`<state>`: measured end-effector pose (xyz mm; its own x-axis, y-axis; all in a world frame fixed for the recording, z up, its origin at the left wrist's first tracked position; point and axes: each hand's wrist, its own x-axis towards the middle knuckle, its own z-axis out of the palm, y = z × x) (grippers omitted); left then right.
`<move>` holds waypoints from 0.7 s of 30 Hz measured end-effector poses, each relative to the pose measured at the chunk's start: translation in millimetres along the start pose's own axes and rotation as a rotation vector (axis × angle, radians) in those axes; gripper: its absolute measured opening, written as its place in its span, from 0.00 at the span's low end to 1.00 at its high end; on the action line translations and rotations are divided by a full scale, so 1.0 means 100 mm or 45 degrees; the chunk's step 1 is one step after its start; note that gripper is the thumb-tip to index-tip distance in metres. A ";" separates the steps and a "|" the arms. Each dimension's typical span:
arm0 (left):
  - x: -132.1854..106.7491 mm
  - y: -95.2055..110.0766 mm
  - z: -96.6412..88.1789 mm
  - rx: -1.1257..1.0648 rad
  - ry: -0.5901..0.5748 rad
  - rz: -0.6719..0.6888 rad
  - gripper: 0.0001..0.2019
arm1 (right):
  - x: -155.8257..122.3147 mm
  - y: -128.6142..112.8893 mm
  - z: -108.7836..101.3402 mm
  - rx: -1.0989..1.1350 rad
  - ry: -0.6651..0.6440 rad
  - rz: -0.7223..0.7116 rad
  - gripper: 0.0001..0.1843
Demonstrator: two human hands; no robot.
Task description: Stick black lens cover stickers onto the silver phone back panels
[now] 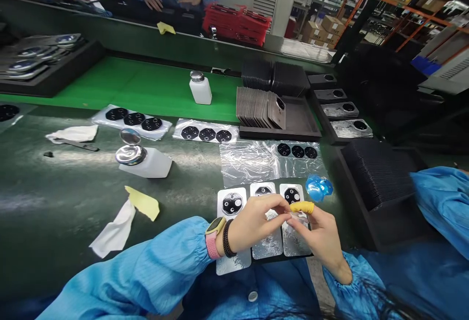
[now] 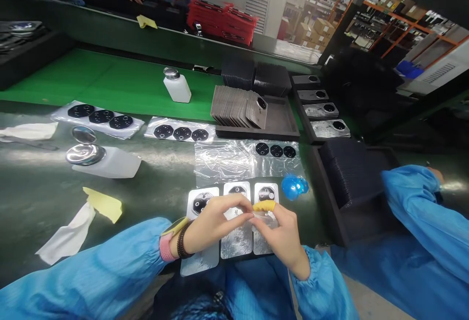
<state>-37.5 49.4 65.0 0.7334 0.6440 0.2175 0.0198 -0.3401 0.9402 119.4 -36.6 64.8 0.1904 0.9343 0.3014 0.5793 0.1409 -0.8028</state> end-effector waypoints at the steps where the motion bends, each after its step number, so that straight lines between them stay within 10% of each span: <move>1: 0.00 0.00 0.00 -0.007 0.005 -0.007 0.07 | 0.01 -0.01 0.01 0.000 0.003 0.017 0.04; 10: 0.00 -0.02 -0.04 0.043 0.013 0.019 0.07 | 0.10 -0.10 -0.06 -0.019 -0.078 -0.014 0.05; 14: -0.09 -0.11 0.00 0.359 0.044 0.319 0.11 | 0.12 -0.02 -0.09 -0.010 -0.093 0.117 0.08; 21: -0.26 -0.31 0.36 0.929 -0.352 0.769 0.11 | 0.03 0.33 -0.15 -0.355 0.015 0.044 0.08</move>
<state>-33.1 18.7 20.4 0.8894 0.0716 0.4515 -0.0644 -0.9581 0.2789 150.8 -34.6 47.1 0.2219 0.9328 0.2839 0.7679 0.0122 -0.6404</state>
